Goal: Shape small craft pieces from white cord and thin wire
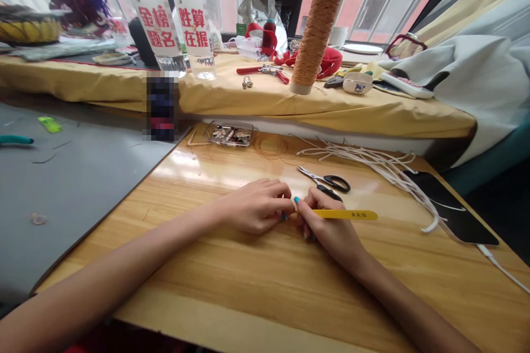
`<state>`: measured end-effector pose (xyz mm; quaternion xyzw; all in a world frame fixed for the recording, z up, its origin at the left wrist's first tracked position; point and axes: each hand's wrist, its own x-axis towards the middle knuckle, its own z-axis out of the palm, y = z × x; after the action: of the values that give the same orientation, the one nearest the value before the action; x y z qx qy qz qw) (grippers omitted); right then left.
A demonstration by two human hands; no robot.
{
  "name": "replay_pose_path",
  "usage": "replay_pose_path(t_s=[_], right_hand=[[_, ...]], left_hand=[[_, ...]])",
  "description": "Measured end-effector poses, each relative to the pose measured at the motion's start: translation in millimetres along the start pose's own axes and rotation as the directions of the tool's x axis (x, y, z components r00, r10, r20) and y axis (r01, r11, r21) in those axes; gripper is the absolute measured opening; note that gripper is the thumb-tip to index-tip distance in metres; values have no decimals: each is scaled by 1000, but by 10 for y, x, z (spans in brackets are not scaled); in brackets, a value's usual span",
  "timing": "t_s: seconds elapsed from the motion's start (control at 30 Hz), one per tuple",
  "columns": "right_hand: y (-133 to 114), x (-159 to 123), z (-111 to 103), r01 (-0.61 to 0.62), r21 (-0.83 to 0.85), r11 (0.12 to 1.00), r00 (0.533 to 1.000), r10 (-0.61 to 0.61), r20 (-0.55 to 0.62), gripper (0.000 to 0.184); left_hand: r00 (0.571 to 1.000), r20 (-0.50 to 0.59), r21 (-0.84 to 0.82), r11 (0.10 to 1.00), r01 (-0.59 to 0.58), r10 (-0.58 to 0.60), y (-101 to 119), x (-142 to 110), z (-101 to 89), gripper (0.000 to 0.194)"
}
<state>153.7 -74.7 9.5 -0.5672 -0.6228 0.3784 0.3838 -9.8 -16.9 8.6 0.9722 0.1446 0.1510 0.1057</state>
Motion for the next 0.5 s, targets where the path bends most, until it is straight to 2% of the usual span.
replay_pose_path(t_s=[0.13,0.3,0.5], right_hand=[[15,3,-5,11,-51,999,999,-13,-33,27],[32,18,-32,-6,43,999,1000,5,20,26],[10,21,-36,-23,59,998,1000,22,20,26]], left_hand=[[1000,-1,-2,1000,6,-6,-4,6,-2,14],[1000,-6,-22,1000,0,0,-31,9,19,15],[999,-29,-49,999,-24,23,-72,8,61,20]])
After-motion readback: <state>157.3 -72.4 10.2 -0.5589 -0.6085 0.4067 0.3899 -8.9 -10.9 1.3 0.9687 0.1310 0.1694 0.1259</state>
